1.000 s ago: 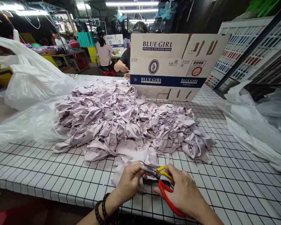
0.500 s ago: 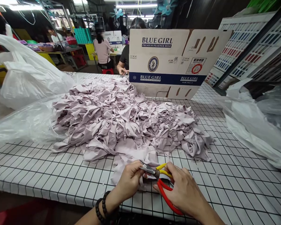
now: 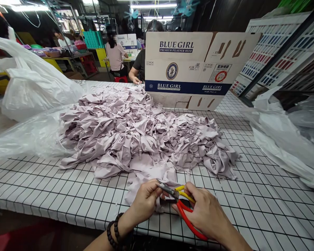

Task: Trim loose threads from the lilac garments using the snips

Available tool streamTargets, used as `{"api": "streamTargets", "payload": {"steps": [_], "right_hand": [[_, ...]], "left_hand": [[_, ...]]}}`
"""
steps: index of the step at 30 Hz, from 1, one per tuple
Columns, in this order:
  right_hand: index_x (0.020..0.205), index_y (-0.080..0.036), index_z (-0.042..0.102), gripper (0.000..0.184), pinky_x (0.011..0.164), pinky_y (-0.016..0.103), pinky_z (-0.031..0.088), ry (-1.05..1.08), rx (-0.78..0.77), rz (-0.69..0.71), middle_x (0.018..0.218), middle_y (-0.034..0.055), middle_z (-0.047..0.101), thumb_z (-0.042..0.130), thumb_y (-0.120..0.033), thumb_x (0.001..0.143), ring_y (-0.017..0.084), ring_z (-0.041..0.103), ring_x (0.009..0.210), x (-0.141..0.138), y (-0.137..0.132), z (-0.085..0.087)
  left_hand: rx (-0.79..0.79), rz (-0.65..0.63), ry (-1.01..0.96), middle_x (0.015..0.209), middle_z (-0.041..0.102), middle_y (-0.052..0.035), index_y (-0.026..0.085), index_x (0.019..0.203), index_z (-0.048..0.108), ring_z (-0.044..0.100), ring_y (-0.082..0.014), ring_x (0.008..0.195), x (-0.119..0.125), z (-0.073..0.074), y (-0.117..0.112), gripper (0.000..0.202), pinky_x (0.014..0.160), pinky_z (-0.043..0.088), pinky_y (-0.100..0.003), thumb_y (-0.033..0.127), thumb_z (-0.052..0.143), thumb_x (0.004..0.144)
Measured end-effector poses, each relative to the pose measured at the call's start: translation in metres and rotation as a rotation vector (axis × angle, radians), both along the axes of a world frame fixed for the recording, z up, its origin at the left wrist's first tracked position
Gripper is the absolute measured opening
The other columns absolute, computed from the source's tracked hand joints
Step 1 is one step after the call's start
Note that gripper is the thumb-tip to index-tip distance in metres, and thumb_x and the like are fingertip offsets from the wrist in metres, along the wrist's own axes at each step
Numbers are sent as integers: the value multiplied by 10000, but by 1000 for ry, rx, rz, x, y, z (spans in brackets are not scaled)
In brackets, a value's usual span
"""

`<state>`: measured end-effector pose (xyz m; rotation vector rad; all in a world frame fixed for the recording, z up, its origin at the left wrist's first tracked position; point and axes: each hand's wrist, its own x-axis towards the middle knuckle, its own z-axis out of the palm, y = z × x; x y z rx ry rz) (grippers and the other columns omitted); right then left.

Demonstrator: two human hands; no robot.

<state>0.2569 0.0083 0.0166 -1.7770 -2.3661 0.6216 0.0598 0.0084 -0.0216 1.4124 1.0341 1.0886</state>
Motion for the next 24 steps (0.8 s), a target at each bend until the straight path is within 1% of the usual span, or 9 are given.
{"api": "streamTargets", "payload": {"steps": [4, 7, 12, 16, 19, 22, 24], "right_hand": [[715, -256, 300, 394, 543, 268, 345, -6, 34, 20, 580, -55, 543, 577, -530, 773, 171, 483, 544, 2, 0, -3], [703, -257, 285, 404, 516, 257, 322, 7, 30, 30, 559, -65, 516, 572, -531, 779, 158, 462, 513, 3, 2, -6], [695, -258, 288, 407, 508, 254, 319, 6, 72, 38, 546, -67, 507, 578, -533, 774, 155, 463, 499, 4, 3, -9], [689, -258, 307, 384, 506, 251, 321, 14, 119, 59, 532, -67, 501, 590, -506, 763, 152, 471, 488, 7, 4, -10], [673, -257, 306, 368, 483, 244, 305, 23, 146, 71, 513, -68, 476, 583, -480, 765, 140, 451, 458, 6, 5, -11], [659, -255, 295, 380, 469, 242, 293, 41, 149, 77, 506, -64, 462, 564, -499, 771, 132, 439, 434, 5, 7, -15], [648, -253, 298, 393, 471, 243, 301, 59, 130, 50, 508, -59, 474, 562, -518, 766, 133, 453, 435, 11, 8, -18]], "left_hand": [[-16, 0, -19, 681, 586, -31, 151, 690, 658, 550, -144, 668, 0, 0, 0, 301, 650, 415, -233, 274, 493, 910], [-14, -4, -19, 672, 580, -29, 153, 689, 665, 548, -144, 662, -1, 1, 0, 313, 650, 418, -234, 285, 492, 914], [-22, -14, -15, 689, 590, -35, 152, 700, 672, 561, -149, 682, -1, 2, 0, 312, 667, 427, -236, 284, 488, 915], [-20, -31, -9, 691, 600, -37, 151, 687, 664, 565, -151, 687, -2, 1, 0, 320, 680, 433, -239, 289, 487, 915], [-26, -44, -7, 681, 601, -34, 153, 683, 658, 565, -152, 683, -2, 2, -1, 325, 682, 436, -242, 301, 483, 913], [-48, -47, 7, 665, 596, -31, 156, 679, 662, 560, -153, 669, -2, 3, -1, 347, 677, 436, -246, 334, 479, 914], [-59, -45, 20, 660, 595, -32, 157, 684, 673, 557, -154, 661, -2, 3, -1, 360, 671, 435, -248, 363, 484, 911]]}}
